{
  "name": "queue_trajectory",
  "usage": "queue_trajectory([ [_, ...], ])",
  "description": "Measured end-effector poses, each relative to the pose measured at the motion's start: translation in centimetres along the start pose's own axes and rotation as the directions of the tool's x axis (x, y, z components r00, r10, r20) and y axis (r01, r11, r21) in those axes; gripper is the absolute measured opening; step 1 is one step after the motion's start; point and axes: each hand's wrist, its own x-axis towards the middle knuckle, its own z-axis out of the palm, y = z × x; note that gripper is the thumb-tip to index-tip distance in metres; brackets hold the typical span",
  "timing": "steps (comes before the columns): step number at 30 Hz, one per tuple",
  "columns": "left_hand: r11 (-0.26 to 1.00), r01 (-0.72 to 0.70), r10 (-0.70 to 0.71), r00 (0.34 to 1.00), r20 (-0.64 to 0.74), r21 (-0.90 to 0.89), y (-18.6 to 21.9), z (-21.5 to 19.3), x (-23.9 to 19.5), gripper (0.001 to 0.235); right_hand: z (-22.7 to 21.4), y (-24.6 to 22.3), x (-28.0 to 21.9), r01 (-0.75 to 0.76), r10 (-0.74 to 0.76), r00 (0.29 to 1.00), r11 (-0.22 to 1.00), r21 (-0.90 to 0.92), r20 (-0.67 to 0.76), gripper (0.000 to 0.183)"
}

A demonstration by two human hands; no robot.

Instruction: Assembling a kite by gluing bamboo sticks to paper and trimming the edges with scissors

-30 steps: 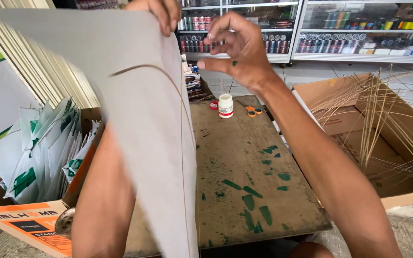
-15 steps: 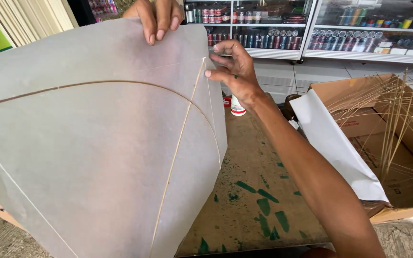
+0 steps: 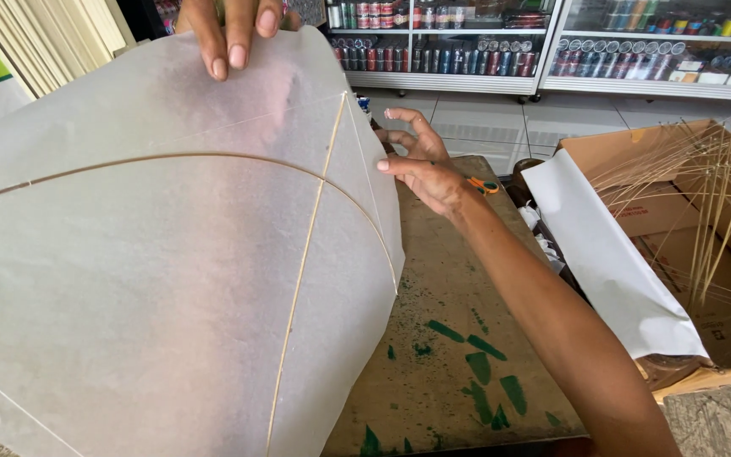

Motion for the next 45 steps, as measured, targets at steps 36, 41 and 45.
queue_trajectory([
  [36,0.476,0.718,-0.867,0.287,-0.408,-0.507,2.1,5.4,-11.1,0.057,-2.9,-9.5,0.4,-0.299,0.204,0.948,0.838,-0.457,-0.245,0.088],
  [41,0.416,0.773,-0.894,0.252,-0.372,-0.478,1.5,7.0,-13.2,0.062,-2.0,-7.4,0.3,-0.452,0.322,0.89,0.723,-0.523,-0.323,0.085],
  [45,0.183,0.901,-0.917,0.012,-0.4,-0.394,1.0,8.0,-12.6,0.057,-1.1,-6.2,0.5,-0.547,0.396,0.837,0.586,-0.598,-0.377,0.084],
])
